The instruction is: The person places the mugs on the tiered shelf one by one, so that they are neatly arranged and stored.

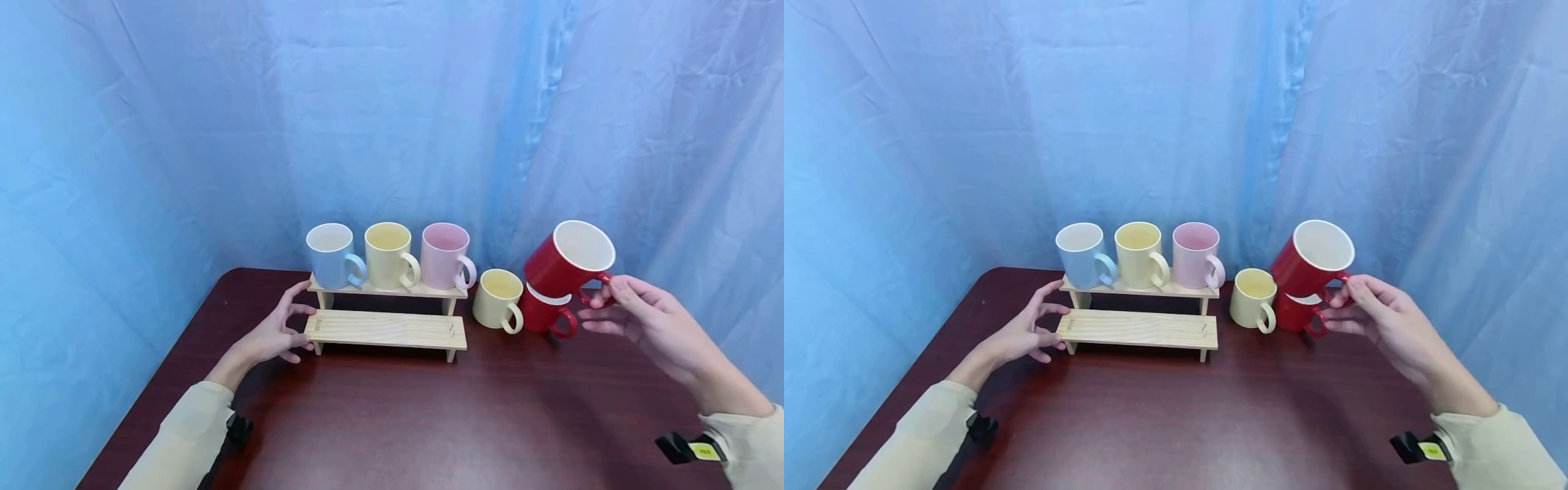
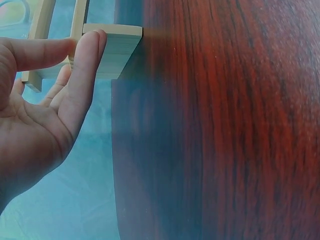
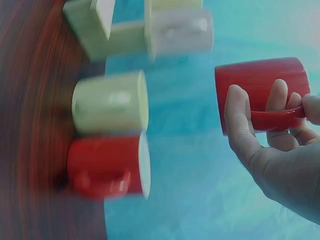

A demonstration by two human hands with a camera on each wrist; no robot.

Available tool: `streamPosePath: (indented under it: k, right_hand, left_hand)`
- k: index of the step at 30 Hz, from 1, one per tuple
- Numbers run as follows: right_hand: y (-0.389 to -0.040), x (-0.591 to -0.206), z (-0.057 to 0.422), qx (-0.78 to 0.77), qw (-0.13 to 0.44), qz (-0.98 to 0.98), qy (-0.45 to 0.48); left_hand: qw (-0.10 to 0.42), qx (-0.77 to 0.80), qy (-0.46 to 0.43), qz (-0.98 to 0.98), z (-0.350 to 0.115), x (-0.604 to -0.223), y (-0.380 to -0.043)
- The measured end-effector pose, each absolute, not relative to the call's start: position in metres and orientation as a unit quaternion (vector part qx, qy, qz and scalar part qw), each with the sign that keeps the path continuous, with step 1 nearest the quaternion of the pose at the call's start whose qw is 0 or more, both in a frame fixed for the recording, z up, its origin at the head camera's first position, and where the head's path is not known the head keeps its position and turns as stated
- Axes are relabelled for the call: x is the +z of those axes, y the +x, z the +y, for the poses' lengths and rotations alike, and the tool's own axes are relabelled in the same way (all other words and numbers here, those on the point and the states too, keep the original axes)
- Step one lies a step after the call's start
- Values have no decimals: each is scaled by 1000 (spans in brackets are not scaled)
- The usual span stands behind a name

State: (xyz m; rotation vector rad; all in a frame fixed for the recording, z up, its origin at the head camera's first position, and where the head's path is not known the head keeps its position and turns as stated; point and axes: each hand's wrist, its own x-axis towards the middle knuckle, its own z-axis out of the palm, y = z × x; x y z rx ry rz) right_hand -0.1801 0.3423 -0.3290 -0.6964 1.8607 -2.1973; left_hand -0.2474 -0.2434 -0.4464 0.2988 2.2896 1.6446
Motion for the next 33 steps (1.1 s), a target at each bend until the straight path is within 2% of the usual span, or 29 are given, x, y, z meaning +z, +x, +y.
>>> streamPosePath:
  k: [5,22,33]
  right_hand:
    - [-182,-322,307,-720,120,640,-242]
    - [-192,-325,180,-665,159,688,-244]
    - [-202,-354,89,-663,217,684,-214]
  left_hand:
    - [150,575,118,795,-245,-444,-246]
    - [147,578,138,791,-245,-443,-243]
    - [137,568,136,800,-242,-442,-241]
